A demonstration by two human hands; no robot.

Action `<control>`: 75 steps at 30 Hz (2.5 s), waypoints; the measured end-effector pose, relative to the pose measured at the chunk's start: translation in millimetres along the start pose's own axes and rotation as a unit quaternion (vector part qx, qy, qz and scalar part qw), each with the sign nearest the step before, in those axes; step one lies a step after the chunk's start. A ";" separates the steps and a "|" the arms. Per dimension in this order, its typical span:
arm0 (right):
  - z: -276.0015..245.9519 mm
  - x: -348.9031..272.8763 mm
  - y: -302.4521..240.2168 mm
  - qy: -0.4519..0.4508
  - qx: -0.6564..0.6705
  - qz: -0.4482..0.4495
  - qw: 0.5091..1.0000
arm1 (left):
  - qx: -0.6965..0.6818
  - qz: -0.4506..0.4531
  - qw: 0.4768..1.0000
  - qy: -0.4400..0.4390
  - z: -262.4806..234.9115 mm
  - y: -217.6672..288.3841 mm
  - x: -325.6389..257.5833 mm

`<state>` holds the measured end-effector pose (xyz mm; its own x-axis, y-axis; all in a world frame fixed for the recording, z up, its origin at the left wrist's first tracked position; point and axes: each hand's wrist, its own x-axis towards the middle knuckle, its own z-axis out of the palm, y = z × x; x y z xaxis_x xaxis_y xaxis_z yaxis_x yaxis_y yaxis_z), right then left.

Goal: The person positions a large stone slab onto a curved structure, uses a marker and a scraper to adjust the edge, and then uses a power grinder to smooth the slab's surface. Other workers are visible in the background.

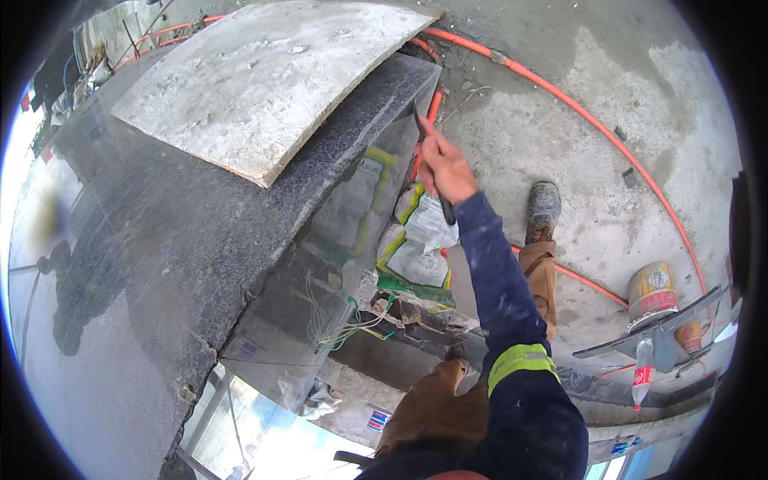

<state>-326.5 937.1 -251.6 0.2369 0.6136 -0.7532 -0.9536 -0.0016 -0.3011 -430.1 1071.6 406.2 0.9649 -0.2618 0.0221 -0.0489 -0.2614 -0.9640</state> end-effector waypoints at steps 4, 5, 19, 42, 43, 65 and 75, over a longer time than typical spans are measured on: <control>-73.6 136.5 13.4 0.073 0.062 0.026 0.995 | -0.007 -0.007 1.000 0.005 6.9 6.2 -6.3; -88.7 160.9 11.2 0.094 0.090 0.042 0.991 | -0.006 -0.012 1.000 0.006 6.8 8.8 -10.1; -63.0 134.3 -7.7 0.059 0.056 0.050 0.995 | -0.012 -0.007 1.000 0.004 -0.2 2.2 -4.1; 76.7 -453.4 -105.7 -0.299 0.088 -0.070 0.948 | -0.625 -0.429 0.652 0.019 -110.8 52.4 -8.7; 85.4 -477.0 -99.8 -0.327 0.050 -0.049 0.942 | -0.682 -0.469 0.560 -0.031 -144.6 58.2 -12.5; 189.1 -792.9 221.3 -0.518 -0.679 0.125 0.505 | -0.558 -0.804 -0.004 0.207 -611.1 208.8 -414.5; 218.6 -822.0 292.5 -0.651 -0.737 0.077 0.164 | -0.271 -0.917 -0.037 0.291 -673.0 257.0 -409.9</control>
<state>-840.8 604.9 407.4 -0.9246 0.1636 -0.3441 0.3790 0.3034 -0.8742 -1011.9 486.5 327.8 -0.6831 0.7271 -0.0689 -0.3088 -0.2020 0.9294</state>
